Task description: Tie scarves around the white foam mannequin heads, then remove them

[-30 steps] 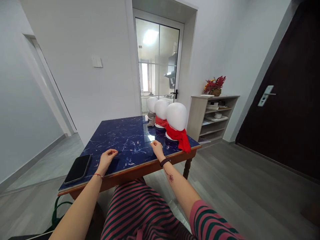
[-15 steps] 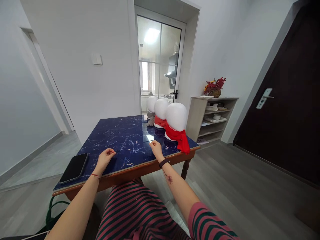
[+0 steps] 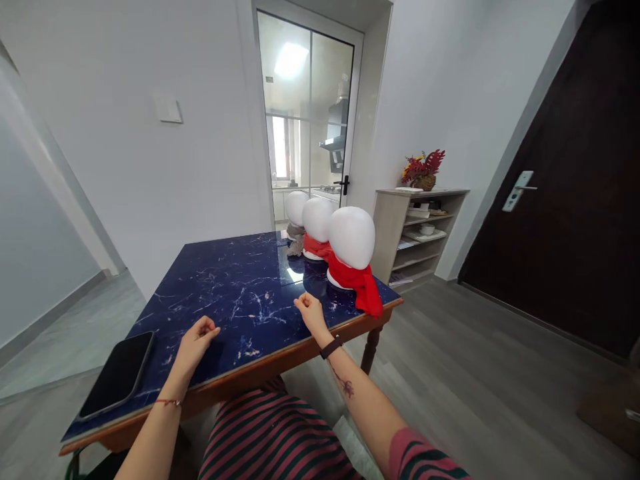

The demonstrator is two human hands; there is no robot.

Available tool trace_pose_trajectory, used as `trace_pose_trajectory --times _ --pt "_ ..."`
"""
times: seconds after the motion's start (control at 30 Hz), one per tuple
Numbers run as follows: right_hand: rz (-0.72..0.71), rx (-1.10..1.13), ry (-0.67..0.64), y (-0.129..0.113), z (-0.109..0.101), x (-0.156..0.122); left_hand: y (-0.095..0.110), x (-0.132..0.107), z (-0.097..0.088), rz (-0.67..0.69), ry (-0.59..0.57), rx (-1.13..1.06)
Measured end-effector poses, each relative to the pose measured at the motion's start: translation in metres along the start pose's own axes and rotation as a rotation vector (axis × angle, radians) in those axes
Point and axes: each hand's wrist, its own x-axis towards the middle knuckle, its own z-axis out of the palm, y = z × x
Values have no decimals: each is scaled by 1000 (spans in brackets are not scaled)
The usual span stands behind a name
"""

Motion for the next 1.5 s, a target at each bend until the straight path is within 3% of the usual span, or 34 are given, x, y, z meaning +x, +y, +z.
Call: trace_pose_trajectory --times 0.27,0.53,0.63,0.77,0.87,0.97,1.07,1.13,1.27,1.37,1.43,1.5 --pt "27 9 -53 -6 -3 -5 6 -9 -3 -46 -38 171" --pt "78 -42 -184 -16 -3 -10 -1 -14 -3 -119 -62 267" --pt "84 -24 -110 -16 -5 -11 10 -8 9 -142 -54 261" --pt "-50 -105 24 -13 -16 -25 44 10 49 -91 -132 279" --pt "-229 -265 166 -10 -39 -37 71 29 88 18 -233 391" --pt "-340 -381 449 -10 -78 -32 89 47 123 148 -304 546" --pt "-285 -394 783 -10 -127 -3 97 59 149 277 -339 642" --pt "-174 -322 895 -5 -162 27 98 61 160 391 -380 655" --pt "36 -156 840 21 -217 86 99 52 172 731 -478 592" --pt "167 -169 677 45 -235 114 97 41 173 979 -493 564" --pt "221 -186 585 57 -236 123 94 35 171 1040 -480 563" --pt "242 -198 557 65 -233 123 90 32 167 995 -439 519"
